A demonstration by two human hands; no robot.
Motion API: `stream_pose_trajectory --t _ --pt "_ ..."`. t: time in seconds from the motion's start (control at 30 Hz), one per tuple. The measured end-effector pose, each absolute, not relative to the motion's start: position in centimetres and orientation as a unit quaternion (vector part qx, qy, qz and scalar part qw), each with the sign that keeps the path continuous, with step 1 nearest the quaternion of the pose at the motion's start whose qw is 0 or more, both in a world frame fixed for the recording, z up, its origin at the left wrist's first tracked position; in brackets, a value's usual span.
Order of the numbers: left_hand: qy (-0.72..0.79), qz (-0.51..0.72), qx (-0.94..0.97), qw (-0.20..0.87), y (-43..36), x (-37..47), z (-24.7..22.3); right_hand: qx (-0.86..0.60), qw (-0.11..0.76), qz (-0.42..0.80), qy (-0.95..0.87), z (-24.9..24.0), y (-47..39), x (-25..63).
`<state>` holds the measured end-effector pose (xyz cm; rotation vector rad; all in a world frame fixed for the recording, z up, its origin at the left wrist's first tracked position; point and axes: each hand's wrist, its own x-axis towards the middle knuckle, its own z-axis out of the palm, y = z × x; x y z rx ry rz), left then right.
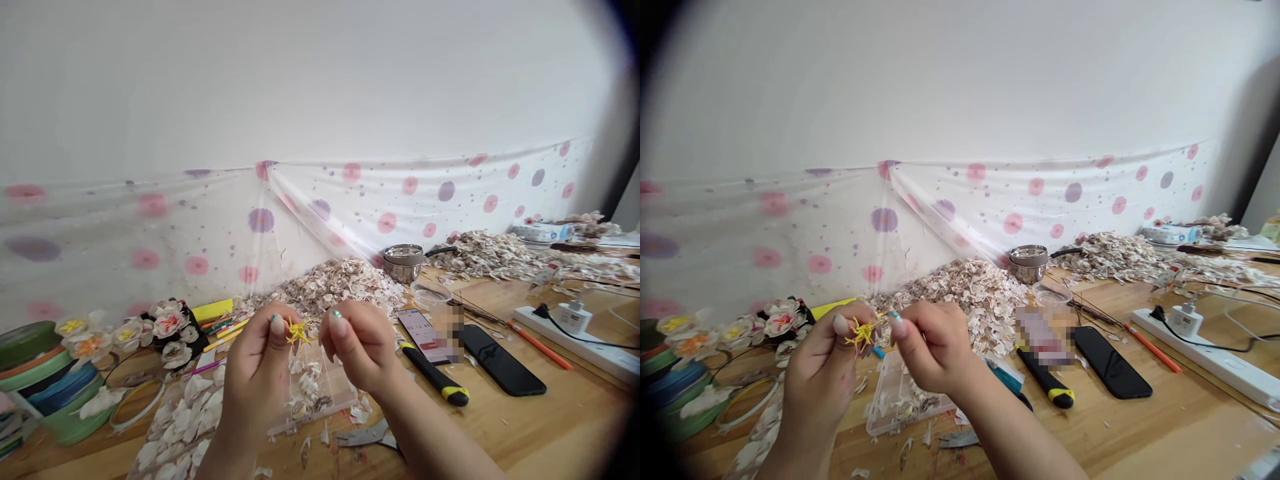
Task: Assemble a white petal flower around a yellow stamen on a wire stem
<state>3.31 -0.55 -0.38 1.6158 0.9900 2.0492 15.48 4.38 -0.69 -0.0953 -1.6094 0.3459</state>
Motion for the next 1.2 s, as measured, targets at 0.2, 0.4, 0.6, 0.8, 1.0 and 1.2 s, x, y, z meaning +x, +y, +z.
stream_pose_trajectory --t 0.2,0.4,0.6,0.8,1.0,1.2 --pt "0.366 0.728 0.553 0.173 -0.6 3.4 -0.4 -0.045 0.682 0.014 -0.73 -0.7 4.4 14.6" --pt "0.33 0.705 0.608 0.157 -0.2 2.7 -0.5 -0.05 0.669 -0.024 -0.741 -0.6 4.6 14.8" --pt "0.321 0.703 0.616 0.151 0.2 2.3 -0.9 -0.008 0.662 0.052 -0.748 -0.7 4.7 15.0" --pt "0.345 0.718 0.58 0.166 0.0 2.7 -0.9 -0.017 0.642 0.227 -0.732 -1.1 4.6 15.0" --pt "0.323 0.701 0.608 0.184 0.2 2.5 -1.0 -0.091 0.638 0.243 -0.725 -1.2 4.0 14.6" --pt "0.337 0.702 0.603 0.172 0.3 2.7 -1.1 -0.163 0.643 0.203 -0.72 -1.6 3.7 14.1"
